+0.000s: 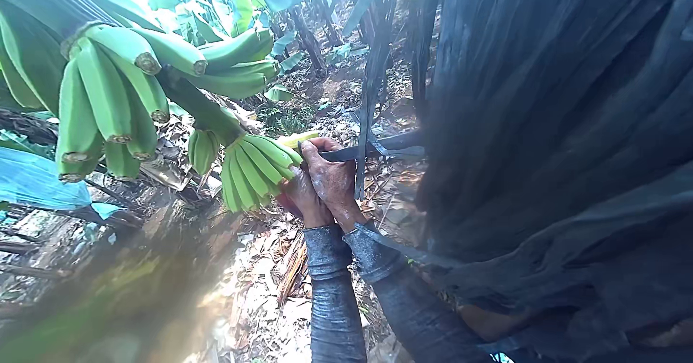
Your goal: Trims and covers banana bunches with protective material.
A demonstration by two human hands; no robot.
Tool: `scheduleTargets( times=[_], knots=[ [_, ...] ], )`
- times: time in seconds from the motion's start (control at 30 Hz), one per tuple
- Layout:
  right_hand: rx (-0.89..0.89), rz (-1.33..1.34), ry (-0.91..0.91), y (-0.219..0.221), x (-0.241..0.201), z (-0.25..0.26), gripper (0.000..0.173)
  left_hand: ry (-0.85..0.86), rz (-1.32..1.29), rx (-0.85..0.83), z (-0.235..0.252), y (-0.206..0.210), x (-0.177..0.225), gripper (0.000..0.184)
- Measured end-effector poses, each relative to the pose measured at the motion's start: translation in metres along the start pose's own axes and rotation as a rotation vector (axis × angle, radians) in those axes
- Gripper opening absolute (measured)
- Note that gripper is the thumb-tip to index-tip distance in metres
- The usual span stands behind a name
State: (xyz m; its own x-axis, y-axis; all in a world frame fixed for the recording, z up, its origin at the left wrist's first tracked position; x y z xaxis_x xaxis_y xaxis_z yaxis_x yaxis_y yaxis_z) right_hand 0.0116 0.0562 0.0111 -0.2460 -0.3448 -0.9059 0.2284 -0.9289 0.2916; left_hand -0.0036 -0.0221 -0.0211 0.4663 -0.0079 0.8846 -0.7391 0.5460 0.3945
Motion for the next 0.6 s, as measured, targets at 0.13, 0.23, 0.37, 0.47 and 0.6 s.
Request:
scheduleTargets(
  times=[0.13,0.23,0.37,0.47,0.6],
  knots=[
    [-0.261,-0.087,0.109,-0.009,-0.007,-0.011,0.015,-0.315,0.275,-0.070,-0.012,0.002,0.023,0.034],
    [-0.032,0.039,-0.069,-0.002,-0.017,-0.005,0.014,0.021,-0.044,-0.037,0.003,-0.004,-0.014,0.029],
    [-0.204,-0.174,0.182,-0.007,-0.026,-0.007,0.027,-0.118,-0.023,-0.114,-0.026,0.006,0.039,0.025],
    [-0.035,-0.072,0.016,-0.003,-0.016,-0.005,0.019,-0.097,0.042,-0.053,-0.027,0.007,0.039,0.023],
    [0.028,0.085,-0.038,0.002,-0.010,0.001,0.015,-0.105,0.086,-0.038,-0.023,0.005,0.036,0.026]
  ],
)
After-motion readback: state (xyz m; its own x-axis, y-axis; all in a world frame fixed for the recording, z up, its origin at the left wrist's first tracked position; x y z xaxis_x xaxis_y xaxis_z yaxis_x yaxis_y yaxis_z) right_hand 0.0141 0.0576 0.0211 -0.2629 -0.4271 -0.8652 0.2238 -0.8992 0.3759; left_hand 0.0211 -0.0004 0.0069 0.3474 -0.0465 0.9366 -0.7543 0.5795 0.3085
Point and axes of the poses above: each hand's wrist, its own z-axis towards the middle knuckle, its own y-axis out of the palm, x = y × z, the point moved 2 cm from there along z, towards the middle knuckle, and after that the axes turned 1 degree about -z, right-handed, at the moved point
